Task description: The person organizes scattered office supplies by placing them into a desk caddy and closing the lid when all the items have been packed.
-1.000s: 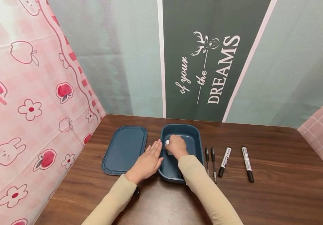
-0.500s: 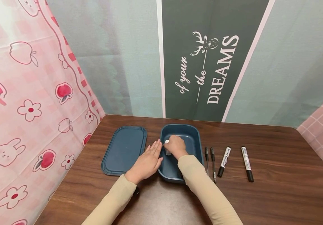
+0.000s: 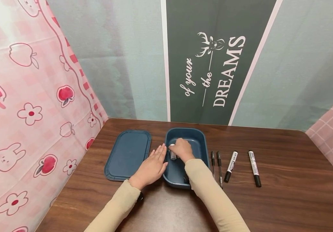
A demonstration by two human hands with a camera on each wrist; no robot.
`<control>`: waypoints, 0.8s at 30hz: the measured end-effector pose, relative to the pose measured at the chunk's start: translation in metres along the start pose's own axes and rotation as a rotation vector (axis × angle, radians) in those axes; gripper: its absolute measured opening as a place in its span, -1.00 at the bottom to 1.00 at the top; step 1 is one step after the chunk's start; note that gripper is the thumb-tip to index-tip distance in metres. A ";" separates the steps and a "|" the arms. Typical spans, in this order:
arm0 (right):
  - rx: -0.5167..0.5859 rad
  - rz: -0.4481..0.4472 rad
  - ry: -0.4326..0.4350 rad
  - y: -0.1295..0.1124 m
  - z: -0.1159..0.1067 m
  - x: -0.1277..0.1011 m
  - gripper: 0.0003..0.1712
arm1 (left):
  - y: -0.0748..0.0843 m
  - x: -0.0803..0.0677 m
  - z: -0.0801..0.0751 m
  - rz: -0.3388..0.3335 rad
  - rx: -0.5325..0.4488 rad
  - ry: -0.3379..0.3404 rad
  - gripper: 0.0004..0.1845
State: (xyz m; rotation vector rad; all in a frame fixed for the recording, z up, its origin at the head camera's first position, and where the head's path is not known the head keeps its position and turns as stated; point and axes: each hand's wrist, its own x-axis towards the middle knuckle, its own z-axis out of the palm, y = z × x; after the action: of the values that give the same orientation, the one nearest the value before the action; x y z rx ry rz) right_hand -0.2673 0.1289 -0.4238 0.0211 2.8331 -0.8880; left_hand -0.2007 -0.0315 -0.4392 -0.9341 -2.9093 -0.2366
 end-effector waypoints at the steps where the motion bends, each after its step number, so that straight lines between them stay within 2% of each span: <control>1: 0.018 0.010 -0.006 0.000 -0.001 0.000 -0.58 | 0.000 0.000 0.000 0.000 0.000 0.001 -0.37; 8: 0.194 0.087 -0.056 0.003 -0.008 0.004 -0.64 | 0.000 0.000 0.000 -0.009 0.002 -0.006 -0.37; 16: 0.370 0.118 -0.018 0.013 -0.012 0.006 -0.66 | 0.001 0.002 0.001 -0.012 -0.011 0.001 -0.37; 24: 0.655 0.194 -0.069 0.017 -0.020 0.006 -0.61 | 0.001 0.002 0.000 -0.014 -0.004 0.000 -0.37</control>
State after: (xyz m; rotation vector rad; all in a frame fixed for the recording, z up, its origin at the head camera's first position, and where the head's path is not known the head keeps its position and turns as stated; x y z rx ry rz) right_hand -0.2755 0.1535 -0.4186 0.3316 2.3002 -1.6697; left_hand -0.2018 -0.0290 -0.4391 -0.9152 -2.9173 -0.2427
